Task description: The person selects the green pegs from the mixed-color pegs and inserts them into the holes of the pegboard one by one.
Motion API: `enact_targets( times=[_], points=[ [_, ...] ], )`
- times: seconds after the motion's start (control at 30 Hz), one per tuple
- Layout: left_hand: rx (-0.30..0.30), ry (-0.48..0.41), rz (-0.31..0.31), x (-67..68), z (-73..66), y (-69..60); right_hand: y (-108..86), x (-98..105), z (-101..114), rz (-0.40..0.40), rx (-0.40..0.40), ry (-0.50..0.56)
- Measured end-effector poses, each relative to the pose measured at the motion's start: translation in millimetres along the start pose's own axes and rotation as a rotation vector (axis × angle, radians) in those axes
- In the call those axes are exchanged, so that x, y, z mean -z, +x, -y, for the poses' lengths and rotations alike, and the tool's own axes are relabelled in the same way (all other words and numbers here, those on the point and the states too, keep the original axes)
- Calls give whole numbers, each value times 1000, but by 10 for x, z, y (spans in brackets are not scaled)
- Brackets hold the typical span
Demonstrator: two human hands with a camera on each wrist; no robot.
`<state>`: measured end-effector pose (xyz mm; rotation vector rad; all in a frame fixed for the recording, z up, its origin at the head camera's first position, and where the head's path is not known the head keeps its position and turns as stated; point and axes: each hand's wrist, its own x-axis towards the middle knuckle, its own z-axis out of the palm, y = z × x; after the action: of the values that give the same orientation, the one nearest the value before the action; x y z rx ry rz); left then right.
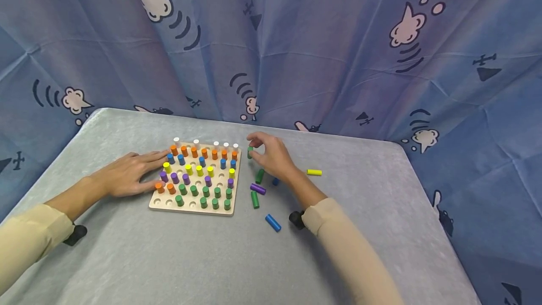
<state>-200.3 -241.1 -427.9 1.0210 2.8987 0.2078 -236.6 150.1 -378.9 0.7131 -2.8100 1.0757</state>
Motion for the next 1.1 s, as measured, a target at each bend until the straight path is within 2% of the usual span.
enact_targets(
  times=[0.27, 0.53, 0.87, 1.1],
  points=[
    [6, 2, 7, 4, -8, -1, -32, -55, 369, 18, 155, 42],
    [-1, 0, 0, 11, -10, -3, -100, -170, 686, 100, 203, 112],
    [3, -7, 3, 13, 1, -6, -233, -396, 891, 208, 272, 126],
    [-5, -11, 0, 1, -2, -5, -270, -521, 952, 225, 313, 71]
  ],
)
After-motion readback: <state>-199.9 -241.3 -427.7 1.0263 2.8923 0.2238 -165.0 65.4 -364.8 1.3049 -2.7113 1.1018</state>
